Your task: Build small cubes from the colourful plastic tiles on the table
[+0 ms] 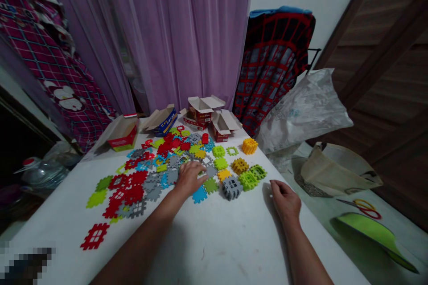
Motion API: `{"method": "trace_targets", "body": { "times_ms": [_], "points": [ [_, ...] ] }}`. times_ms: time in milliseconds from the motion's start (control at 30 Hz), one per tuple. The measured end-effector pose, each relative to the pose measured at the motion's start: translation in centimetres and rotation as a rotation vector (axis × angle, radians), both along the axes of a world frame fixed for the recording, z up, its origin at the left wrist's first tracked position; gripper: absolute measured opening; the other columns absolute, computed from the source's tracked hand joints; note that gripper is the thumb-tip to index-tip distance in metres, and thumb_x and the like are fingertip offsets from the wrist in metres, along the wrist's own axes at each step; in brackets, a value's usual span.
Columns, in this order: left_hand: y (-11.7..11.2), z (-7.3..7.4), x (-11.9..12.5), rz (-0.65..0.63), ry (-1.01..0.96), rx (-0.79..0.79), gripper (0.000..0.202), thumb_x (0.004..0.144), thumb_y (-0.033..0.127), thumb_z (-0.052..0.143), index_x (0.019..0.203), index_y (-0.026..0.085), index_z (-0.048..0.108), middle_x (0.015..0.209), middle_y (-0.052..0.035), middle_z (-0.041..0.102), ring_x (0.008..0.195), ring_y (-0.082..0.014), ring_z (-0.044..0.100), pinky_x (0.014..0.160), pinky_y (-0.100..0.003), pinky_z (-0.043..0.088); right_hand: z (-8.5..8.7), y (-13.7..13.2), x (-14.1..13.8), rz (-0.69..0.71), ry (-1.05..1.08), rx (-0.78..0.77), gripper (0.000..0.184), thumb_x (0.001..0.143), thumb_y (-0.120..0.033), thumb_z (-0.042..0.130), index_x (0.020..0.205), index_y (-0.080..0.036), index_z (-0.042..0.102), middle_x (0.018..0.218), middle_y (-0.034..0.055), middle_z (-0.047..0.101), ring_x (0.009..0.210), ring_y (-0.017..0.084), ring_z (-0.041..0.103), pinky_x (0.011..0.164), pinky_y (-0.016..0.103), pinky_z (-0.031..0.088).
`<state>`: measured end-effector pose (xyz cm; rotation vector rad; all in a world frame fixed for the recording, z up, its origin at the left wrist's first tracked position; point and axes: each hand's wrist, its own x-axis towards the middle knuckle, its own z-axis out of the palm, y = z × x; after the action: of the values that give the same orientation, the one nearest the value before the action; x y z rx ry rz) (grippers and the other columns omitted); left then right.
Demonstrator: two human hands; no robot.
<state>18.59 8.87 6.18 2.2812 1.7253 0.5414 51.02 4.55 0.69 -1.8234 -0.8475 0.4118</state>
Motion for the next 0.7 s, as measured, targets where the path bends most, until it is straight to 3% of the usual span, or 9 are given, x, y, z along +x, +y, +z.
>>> {"method": "trace_targets", "body": {
  "times_ms": [200,367,700],
  "points": [
    [-4.1,-0.5,0.8,0.01,0.104,0.011,0.038,0.076,0.05,0.073,0.102,0.023,0.073,0.119,-0.0089,0.065,0.117,-0.0292,0.052,0.105,-0.046,0.03,0.6,-0.1,-0.3,0.01,-0.008,-0.025,0.053,0.056,-0.063,0.056,0.078,-0.019,0.077,0.076,0.0079,0.075,0.08,0.028,0.066,0.073,0.035,0.046],
    [-4.5,-0.5,1.5,0.087,0.13,-0.041,0.036,0.078,0.045,0.07,0.105,0.021,0.07,0.117,-0.0097,0.066,0.116,-0.029,0.053,0.102,-0.045,0.033,0.8,-0.2,-0.4,0.017,-0.046,-0.054,0.054,0.057,-0.063,0.054,0.08,-0.02,0.077,0.077,0.0075,0.075,0.081,0.029,0.066,0.073,0.035,0.045],
    [-5.3,-0.4,-1.7,0.118,0.185,-0.03,0.033,0.083,0.041,0.064,0.111,0.024,0.069,0.117,-0.0089,0.068,0.116,-0.0286,0.055,0.105,-0.047,0.028,0.5,-0.1,-0.3,0.031,-0.088,-0.084,0.059,0.057,-0.064,0.051,0.084,-0.019,0.078,0.078,0.0089,0.075,0.081,0.029,0.066,0.074,0.036,0.045]
  ]
}}
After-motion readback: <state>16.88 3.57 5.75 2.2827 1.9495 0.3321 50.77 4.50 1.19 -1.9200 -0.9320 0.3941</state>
